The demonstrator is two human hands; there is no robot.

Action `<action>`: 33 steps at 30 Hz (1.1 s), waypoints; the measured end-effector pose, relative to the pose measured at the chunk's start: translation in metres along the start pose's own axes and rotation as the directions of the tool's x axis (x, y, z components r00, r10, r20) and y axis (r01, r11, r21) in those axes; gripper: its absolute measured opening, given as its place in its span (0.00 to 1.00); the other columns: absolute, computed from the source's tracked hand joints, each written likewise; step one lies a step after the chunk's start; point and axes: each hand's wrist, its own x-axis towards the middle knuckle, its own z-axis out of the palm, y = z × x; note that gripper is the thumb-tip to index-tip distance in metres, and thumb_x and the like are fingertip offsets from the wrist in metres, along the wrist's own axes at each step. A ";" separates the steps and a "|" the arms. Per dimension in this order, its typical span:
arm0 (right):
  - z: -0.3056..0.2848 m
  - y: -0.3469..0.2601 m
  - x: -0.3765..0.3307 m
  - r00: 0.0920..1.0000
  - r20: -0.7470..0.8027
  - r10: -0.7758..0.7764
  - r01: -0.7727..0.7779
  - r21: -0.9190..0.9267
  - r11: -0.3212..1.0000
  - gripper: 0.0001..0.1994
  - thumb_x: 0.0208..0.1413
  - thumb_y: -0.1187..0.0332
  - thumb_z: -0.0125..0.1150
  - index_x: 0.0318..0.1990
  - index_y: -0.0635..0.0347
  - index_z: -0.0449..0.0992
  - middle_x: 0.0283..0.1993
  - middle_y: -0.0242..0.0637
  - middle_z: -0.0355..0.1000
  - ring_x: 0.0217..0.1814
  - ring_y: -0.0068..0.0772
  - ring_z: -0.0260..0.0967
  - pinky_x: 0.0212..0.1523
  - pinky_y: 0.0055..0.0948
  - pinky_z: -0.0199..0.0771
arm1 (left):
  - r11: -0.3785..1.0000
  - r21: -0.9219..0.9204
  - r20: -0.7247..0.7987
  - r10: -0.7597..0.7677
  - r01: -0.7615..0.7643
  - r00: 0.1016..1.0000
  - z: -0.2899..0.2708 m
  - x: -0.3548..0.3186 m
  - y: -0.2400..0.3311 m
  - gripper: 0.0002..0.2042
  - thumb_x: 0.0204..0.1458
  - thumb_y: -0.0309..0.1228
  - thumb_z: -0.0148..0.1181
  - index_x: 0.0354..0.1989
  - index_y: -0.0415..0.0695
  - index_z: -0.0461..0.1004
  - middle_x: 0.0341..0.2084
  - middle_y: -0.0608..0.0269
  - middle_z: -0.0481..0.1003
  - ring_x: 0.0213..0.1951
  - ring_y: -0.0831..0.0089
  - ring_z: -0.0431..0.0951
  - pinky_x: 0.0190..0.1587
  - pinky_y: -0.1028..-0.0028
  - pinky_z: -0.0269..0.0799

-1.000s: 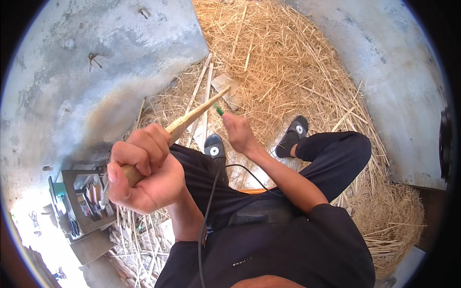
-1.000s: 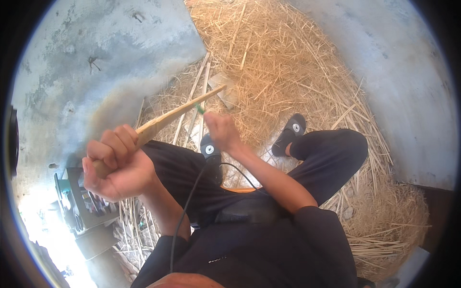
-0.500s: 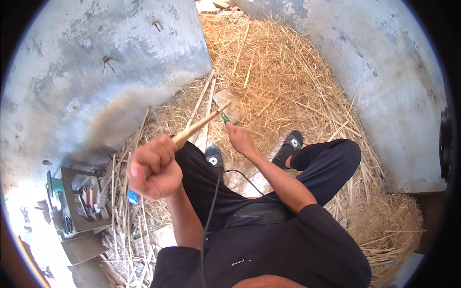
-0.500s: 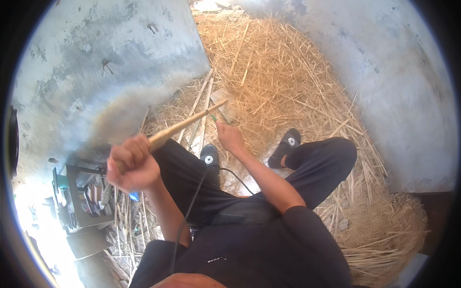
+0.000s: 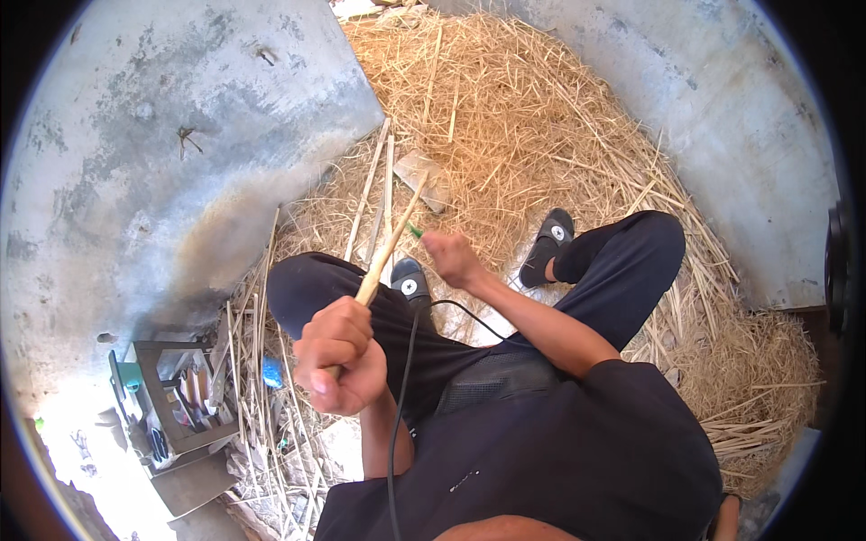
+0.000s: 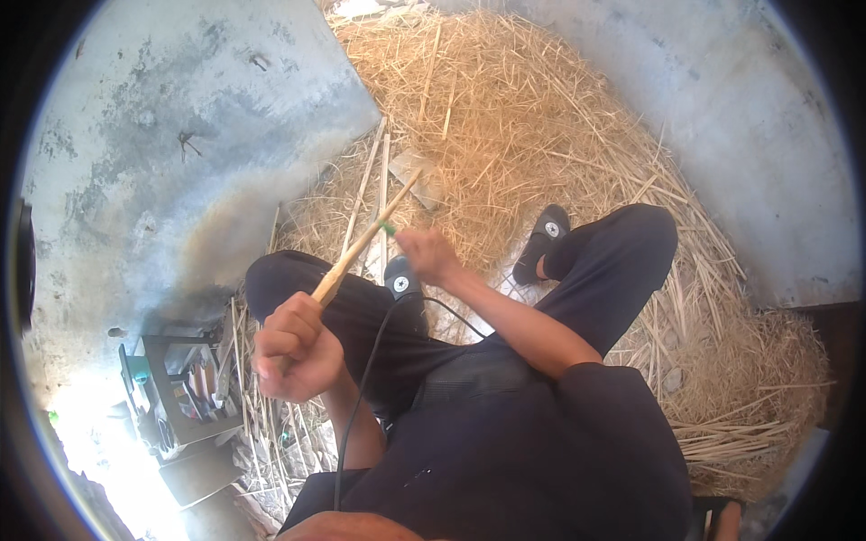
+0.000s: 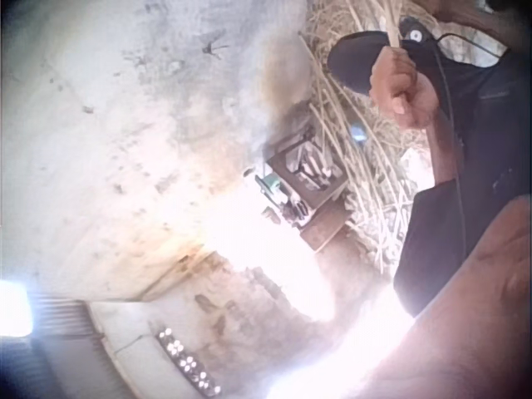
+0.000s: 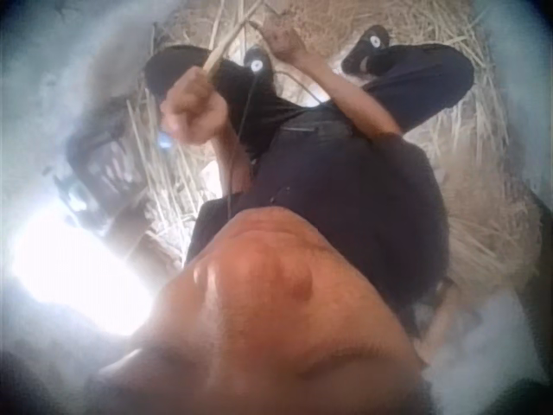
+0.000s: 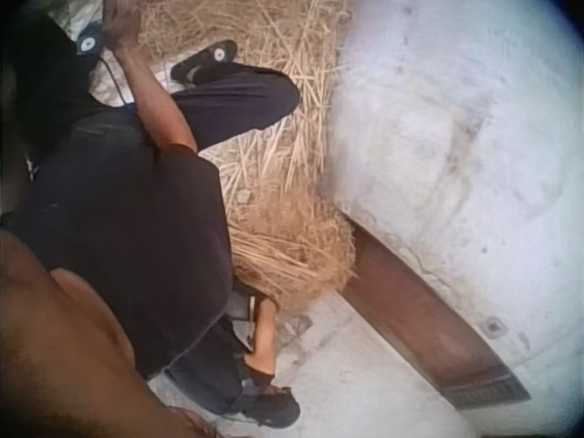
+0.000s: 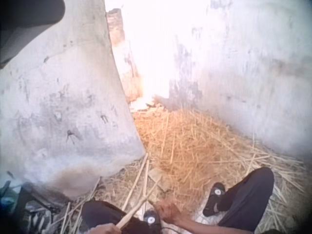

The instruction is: The person is sharpening the end of a wooden stick using a small green sharpening tool. They hold the stick in the left hand and repeatedly scrape the tip with the tool held in the right hand.

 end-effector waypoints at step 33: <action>0.017 0.054 0.033 0.983 -0.183 -0.015 -0.008 -0.121 0.993 0.21 0.61 0.58 0.33 0.31 0.63 0.71 0.25 0.52 0.69 0.25 0.53 0.66 0.28 0.47 0.62 | 0.996 0.078 -0.430 0.000 0.037 0.903 -0.011 0.030 -0.009 0.20 0.55 0.44 0.38 0.13 0.48 0.52 0.08 0.69 0.50 0.12 0.80 0.46 0.19 0.77 0.46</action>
